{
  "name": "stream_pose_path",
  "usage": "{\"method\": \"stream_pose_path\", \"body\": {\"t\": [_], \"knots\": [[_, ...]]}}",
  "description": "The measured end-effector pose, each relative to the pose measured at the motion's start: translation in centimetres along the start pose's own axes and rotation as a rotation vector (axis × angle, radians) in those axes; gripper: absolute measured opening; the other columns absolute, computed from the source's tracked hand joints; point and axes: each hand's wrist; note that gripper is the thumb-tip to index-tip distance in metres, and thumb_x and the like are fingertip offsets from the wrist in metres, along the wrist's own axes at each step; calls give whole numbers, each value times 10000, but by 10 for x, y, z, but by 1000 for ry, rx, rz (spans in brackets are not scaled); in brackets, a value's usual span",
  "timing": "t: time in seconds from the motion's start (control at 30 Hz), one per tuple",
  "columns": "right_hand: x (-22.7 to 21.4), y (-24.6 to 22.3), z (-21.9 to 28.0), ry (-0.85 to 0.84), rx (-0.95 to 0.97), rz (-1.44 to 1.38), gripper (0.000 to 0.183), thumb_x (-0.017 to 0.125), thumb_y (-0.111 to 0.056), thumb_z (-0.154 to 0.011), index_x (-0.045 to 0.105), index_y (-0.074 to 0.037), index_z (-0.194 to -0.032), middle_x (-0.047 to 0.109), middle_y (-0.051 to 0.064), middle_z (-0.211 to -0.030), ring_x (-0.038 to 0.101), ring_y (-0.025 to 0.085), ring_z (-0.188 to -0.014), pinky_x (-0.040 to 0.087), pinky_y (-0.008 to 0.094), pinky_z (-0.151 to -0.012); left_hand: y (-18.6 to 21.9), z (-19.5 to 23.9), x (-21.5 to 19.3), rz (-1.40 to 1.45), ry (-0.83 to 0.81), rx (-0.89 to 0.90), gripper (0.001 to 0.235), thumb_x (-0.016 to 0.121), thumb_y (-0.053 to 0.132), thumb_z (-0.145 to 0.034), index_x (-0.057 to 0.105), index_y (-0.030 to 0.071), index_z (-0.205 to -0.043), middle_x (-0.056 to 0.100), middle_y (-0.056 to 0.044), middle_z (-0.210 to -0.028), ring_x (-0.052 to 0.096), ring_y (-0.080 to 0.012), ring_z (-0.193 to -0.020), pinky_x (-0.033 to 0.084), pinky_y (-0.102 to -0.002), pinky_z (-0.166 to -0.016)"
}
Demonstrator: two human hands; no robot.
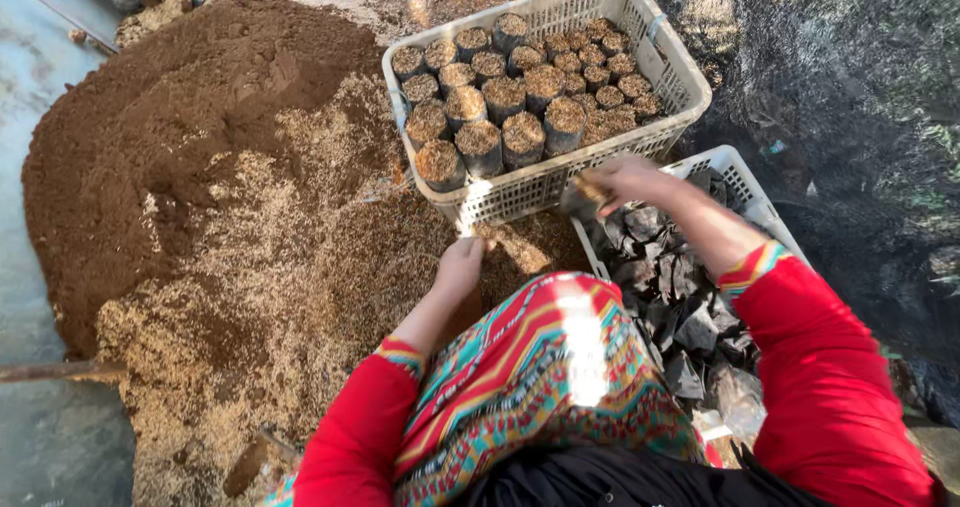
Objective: The person fills small black nursery bags with a soil and sawdust mixture using their hands and a hoe. They pack the material into the bags and place them into a white crate.
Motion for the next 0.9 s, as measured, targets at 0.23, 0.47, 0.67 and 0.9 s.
{"method": "stream_pose_path", "body": {"t": [0.23,0.47,0.67,0.9], "knots": [[-144,73,-75,545,335,135,327,607,-375,-1081,767,-119,-1206,726,176,-1118,699,274,-980,553,454,-898,-55,24,-45,302,-80,-212,315,563,63,-954,728,36,-1221,771,-90,-1178,719,-187,-1099,529,-301,-968],[-161,143,-192,688,321,559,317,690,-347,-977,774,-127,-1189,705,178,-1161,652,393,-1088,447,568,-984,-76,33,-43,357,-87,-334,304,608,92,-971,744,61,-1241,770,-53,-993,594,-90,-762,491,-255,-699],[-140,157,-222,556,417,608,327,699,-253,-943,768,-5,-1145,727,240,-1128,675,385,-1083,428,531,-992,-65,45,-46,229,-175,-399,291,598,135,-998,754,100,-1241,735,-95,-925,550,-121,-707,460,-292,-648],[-123,169,-238,362,403,731,259,671,-96,-957,837,0,-1132,780,248,-1182,711,362,-1138,406,502,-1103,-67,39,-36,257,-153,-169,270,578,101,-974,725,35,-1190,779,-90,-1152,724,-173,-1091,536,-300,-967]]}}
Point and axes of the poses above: each hand's wrist, its own z-axis away from the middle knuckle, its own x-axis out of the palm, y = z × x
